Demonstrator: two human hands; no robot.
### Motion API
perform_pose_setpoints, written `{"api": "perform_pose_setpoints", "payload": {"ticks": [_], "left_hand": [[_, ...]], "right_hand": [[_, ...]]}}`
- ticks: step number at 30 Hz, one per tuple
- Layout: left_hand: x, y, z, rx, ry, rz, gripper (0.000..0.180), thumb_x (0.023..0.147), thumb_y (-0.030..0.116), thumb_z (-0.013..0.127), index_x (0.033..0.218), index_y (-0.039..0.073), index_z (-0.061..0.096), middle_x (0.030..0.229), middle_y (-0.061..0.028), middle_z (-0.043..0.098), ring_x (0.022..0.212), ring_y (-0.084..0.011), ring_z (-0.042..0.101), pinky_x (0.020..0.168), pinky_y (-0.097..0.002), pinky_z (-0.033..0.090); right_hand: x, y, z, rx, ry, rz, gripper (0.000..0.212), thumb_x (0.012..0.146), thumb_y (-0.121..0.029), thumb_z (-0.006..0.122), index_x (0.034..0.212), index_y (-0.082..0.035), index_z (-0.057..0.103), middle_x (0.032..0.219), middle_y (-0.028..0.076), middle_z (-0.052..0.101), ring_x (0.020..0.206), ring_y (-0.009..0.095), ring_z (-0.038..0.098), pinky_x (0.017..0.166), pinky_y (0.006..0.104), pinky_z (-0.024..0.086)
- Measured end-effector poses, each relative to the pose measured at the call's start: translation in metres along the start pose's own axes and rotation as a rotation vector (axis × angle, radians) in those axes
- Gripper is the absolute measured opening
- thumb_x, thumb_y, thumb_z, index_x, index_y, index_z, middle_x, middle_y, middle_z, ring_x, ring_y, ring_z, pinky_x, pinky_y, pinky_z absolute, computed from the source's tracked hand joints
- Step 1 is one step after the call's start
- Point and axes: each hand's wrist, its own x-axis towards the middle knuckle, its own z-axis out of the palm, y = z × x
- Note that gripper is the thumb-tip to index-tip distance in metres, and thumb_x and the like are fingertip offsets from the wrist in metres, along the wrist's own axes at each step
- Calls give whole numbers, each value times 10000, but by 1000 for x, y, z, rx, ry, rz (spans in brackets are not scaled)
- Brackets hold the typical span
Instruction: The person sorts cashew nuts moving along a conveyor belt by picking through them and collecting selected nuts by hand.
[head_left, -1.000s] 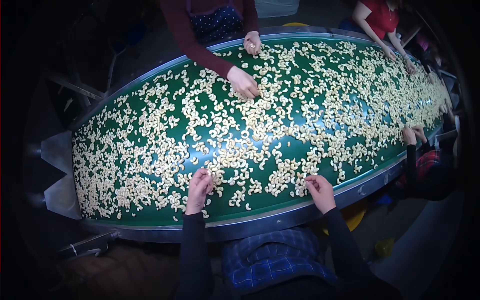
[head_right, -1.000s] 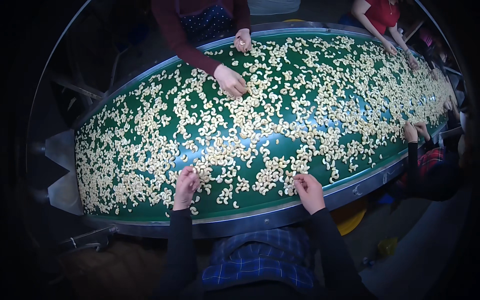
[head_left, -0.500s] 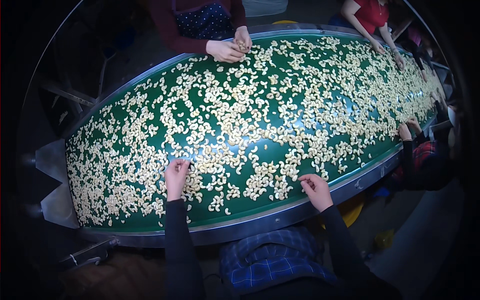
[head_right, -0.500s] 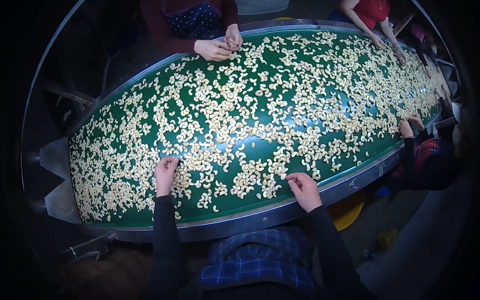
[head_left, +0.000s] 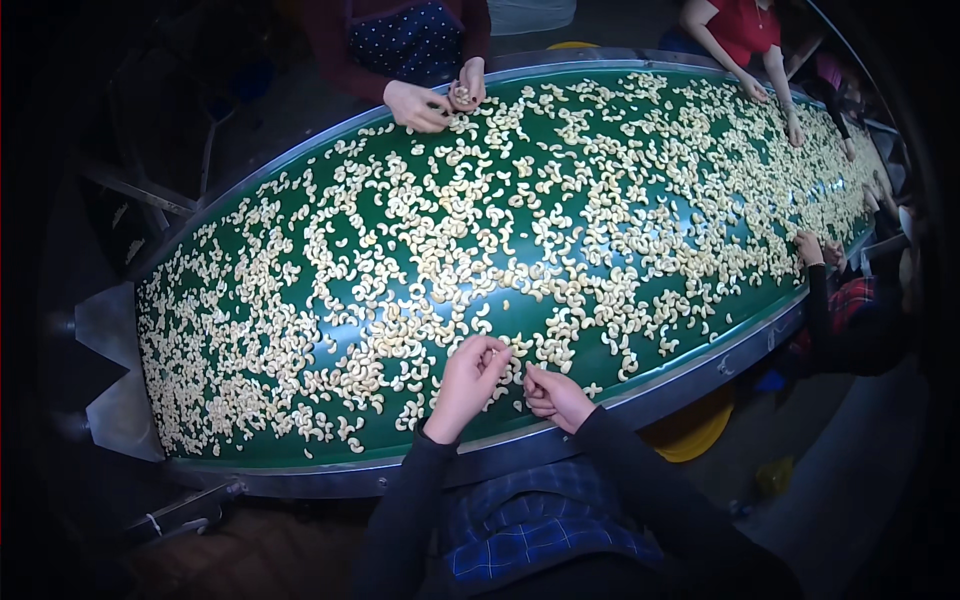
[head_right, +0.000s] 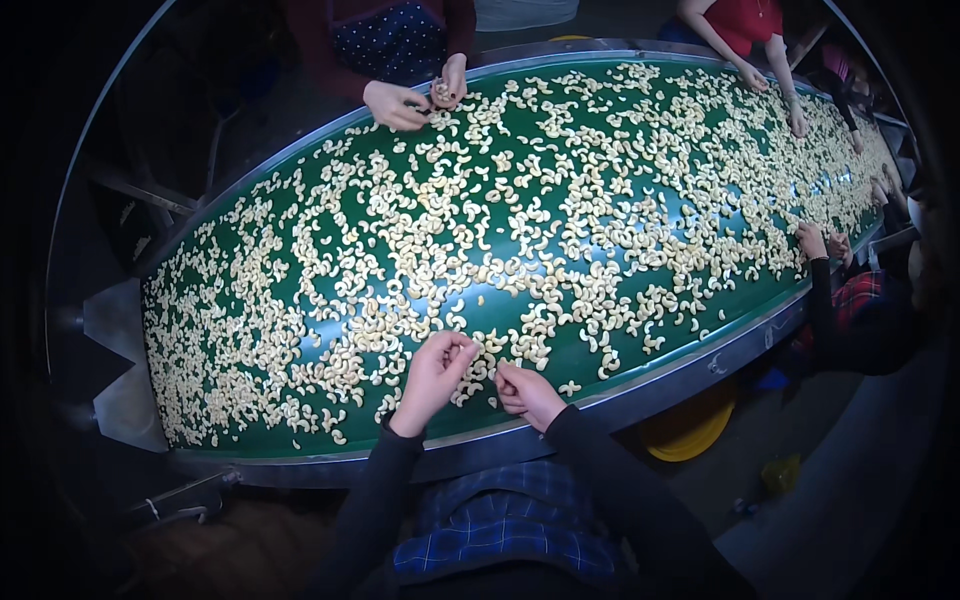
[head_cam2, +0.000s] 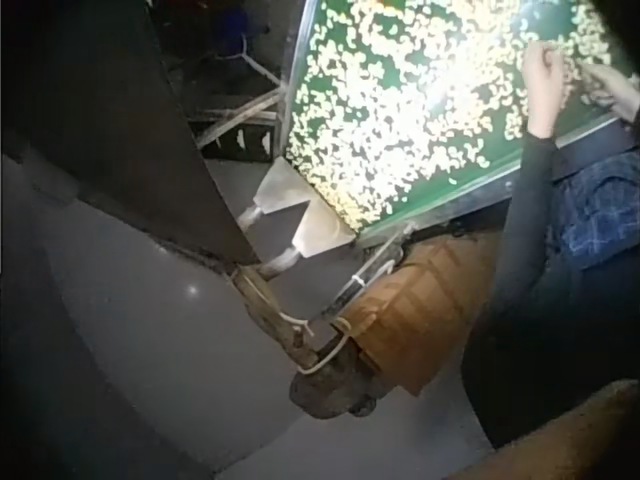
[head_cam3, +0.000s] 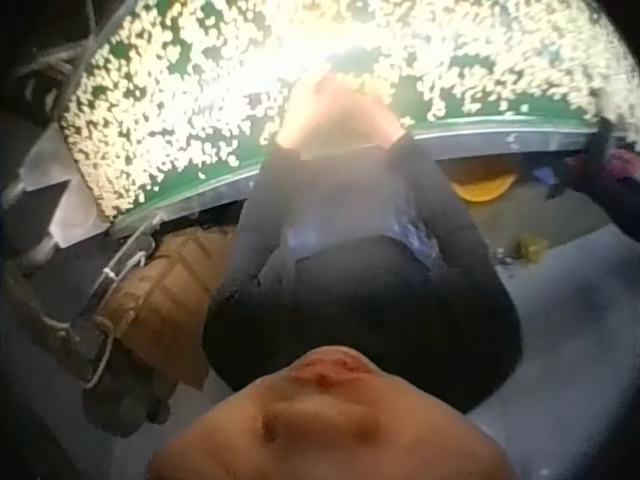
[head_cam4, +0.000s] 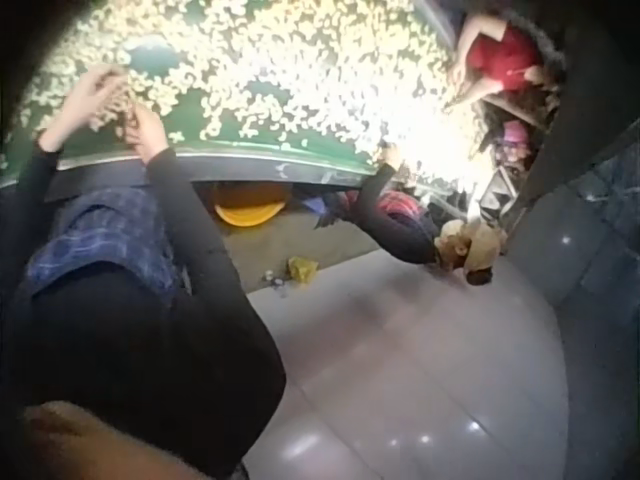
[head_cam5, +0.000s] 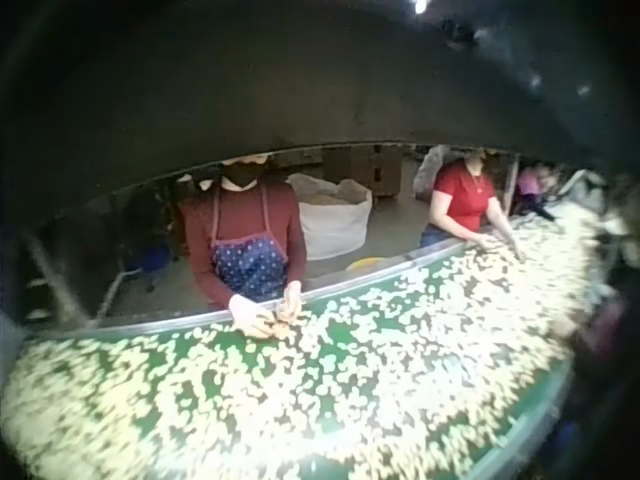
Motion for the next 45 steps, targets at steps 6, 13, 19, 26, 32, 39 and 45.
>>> {"api": "perform_pose_setpoints", "payload": {"ticks": [6, 13, 19, 26, 32, 39, 45], "left_hand": [[98, -17, 2, 461, 243, 224, 124, 861, 104, 651, 936, 5, 661, 815, -173, 604, 765, -349, 611, 685, -414, 487], [131, -43, 13, 624, 43, 195, 213, 865, 205, 668, 905, 9, 594, 815, -175, 635, 760, -356, 629, 679, -421, 496], [121, -32, 25, 895, -55, 24, 271, 881, 178, 571, 990, -61, 505, 775, -232, 636, 703, -399, 645, 633, -482, 523], [116, -18, 9, 26, -103, -373, 166, 887, 194, 524, 959, 47, 502, 676, -47, 550, 517, -129, 503, 502, -257, 405], [96, -30, 14, -1013, 80, -323, 256, 983, 288, 463, 1043, 54, 551, 738, -43, 519, 498, -93, 363, 476, -221, 283], [161, -51, -43, 341, 601, -83, 271, 957, 272, 573, 968, 5, 616, 736, -58, 626, 632, -150, 567, 608, -296, 458], [187, -52, -31, 939, 360, -120, 210, 906, 265, 611, 971, 72, 562, 788, -178, 671, 763, -375, 653, 663, -465, 491]], "right_hand": [[-18, -21, -12, -171, 169, -8, 322, 1029, -334, 438, 789, -124, 482, 597, -102, 290, 461, 22, 229, 433, 215, 166], [-60, -34, -55, -218, 352, -122, 348, 1029, -339, 443, 763, -118, 486, 578, -102, 285, 449, 18, 235, 424, 207, 175], [-89, -50, -91, -208, 405, -145, 350, 1032, -330, 438, 764, -110, 485, 570, -101, 275, 444, 24, 236, 419, 206, 175], [-104, -70, -119, -125, 328, -147, 330, 1037, -307, 429, 781, -106, 478, 581, -93, 287, 445, 26, 235, 416, 207, 175], [-122, -82, -153, -125, 313, -148, 329, 1039, -301, 424, 792, -94, 485, 603, -77, 307, 464, 37, 264, 432, 208, 221], [-127, -98, -170, -159, 273, -124, 315, 1036, -285, 435, 799, -86, 494, 620, -64, 326, 482, 41, 285, 444, 207, 235], [-141, -115, -200, -139, 269, -127, 322, 1034, -301, 450, 816, -69, 503, 628, -55, 340, 491, 46, 306, 452, 215, 267]]}}
